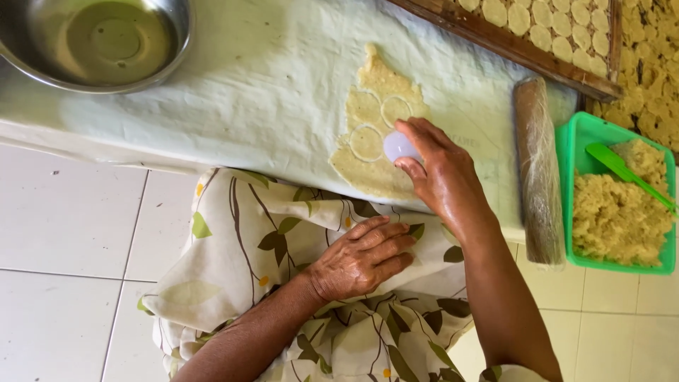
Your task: Roll out dough on a flat surface and use a circular mold to cut out small pastry shapes.
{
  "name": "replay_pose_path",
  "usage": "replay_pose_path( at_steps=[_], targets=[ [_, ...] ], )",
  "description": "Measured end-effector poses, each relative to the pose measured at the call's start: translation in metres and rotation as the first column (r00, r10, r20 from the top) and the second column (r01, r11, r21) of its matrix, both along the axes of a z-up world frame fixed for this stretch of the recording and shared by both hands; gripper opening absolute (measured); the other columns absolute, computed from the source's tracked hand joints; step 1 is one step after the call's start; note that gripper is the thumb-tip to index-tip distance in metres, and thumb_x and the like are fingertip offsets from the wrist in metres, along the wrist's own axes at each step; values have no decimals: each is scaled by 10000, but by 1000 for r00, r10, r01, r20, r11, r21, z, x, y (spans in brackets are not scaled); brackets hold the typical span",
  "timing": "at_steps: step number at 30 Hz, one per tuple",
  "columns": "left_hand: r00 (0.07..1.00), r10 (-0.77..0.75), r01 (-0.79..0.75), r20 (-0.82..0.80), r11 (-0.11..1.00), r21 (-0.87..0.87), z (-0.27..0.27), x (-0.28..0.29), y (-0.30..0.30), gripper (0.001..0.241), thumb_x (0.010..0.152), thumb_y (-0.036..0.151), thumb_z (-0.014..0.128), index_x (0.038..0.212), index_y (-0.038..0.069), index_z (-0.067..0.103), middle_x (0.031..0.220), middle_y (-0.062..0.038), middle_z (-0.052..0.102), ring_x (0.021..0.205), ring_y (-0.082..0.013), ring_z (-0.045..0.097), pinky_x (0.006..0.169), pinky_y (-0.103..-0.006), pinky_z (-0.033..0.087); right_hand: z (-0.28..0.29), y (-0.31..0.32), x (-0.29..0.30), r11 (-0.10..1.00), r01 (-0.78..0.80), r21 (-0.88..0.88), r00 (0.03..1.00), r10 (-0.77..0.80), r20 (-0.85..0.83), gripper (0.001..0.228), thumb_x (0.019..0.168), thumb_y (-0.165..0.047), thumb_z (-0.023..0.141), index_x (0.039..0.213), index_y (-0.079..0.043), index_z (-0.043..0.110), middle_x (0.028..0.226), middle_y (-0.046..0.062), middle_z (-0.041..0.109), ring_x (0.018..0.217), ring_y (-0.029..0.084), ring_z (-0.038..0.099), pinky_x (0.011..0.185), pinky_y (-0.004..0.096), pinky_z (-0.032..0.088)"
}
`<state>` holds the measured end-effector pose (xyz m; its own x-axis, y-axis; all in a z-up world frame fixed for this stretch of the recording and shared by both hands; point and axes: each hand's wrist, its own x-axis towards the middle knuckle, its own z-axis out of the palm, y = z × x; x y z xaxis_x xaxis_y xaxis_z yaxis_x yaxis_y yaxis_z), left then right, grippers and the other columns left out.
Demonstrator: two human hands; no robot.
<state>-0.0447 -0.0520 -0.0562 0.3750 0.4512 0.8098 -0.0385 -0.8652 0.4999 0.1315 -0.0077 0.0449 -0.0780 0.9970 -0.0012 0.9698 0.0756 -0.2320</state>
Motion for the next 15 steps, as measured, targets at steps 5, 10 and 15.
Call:
replay_pose_path(
  at_steps=[5,10,15],
  targets=[
    [1000,-15,15,-9,999,29,4,-2,0,180,1069,180,569,958,115,695,1123,-58,701,1183,-253,673,1088,-447,502,10,3,11,998,30,-64,988,-39,-150,528,920,-122,754,1423,-151,596,1343,183,636,1215,433,628,877,474,596],
    [999,-34,35,-35,999,17,6,-4,-2,181,1070,176,563,963,115,695,1131,-63,695,1185,-254,670,1089,-447,504,20,-9,51,990,132,50,902,-99,-421,537,989,-86,723,1484,-62,517,1398,244,546,1208,451,619,914,502,577],
    [998,-48,48,-37,999,4,10,0,0,191,1071,172,554,961,116,698,1116,-63,691,1181,-254,672,1077,-444,511,33,-33,63,962,243,123,826,-139,-546,549,1009,41,665,1521,-12,475,1459,250,481,1287,410,574,1015,471,521]
  ],
)
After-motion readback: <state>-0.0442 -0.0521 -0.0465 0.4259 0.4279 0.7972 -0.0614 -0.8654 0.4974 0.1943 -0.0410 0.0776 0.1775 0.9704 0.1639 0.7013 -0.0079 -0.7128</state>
